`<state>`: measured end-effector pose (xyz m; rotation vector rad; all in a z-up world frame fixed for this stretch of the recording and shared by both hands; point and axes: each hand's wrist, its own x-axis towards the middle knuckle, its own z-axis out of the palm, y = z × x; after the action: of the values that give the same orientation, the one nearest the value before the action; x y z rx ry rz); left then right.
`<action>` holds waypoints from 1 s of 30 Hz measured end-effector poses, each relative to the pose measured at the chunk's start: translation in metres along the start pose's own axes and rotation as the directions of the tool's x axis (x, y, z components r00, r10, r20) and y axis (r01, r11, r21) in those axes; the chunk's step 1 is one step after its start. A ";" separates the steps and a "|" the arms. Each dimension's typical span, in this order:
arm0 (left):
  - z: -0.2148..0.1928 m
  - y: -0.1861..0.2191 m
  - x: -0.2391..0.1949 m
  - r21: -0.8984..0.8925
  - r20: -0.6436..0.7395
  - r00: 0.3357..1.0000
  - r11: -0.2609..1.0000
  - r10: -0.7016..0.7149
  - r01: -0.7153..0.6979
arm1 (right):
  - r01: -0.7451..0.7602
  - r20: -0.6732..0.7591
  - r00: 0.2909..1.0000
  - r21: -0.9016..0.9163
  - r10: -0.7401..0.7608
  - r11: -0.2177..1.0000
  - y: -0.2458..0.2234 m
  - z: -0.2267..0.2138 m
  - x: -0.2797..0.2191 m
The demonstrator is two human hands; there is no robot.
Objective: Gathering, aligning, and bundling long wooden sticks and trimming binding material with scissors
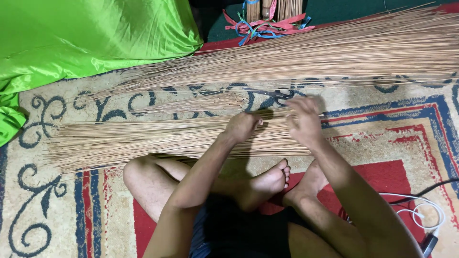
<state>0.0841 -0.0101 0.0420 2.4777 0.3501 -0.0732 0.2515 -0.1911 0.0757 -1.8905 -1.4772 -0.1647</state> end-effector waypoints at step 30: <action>-0.037 -0.032 -0.067 0.153 0.035 0.997 0.986 -0.066 0.060 | -0.093 0.616 0.787 0.067 0.032 0.993 -0.012 0.022 -0.015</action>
<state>0.0099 0.0205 0.0621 2.6114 0.4205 -0.1816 0.2286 -0.1888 0.0569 -2.0090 -1.7891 0.6083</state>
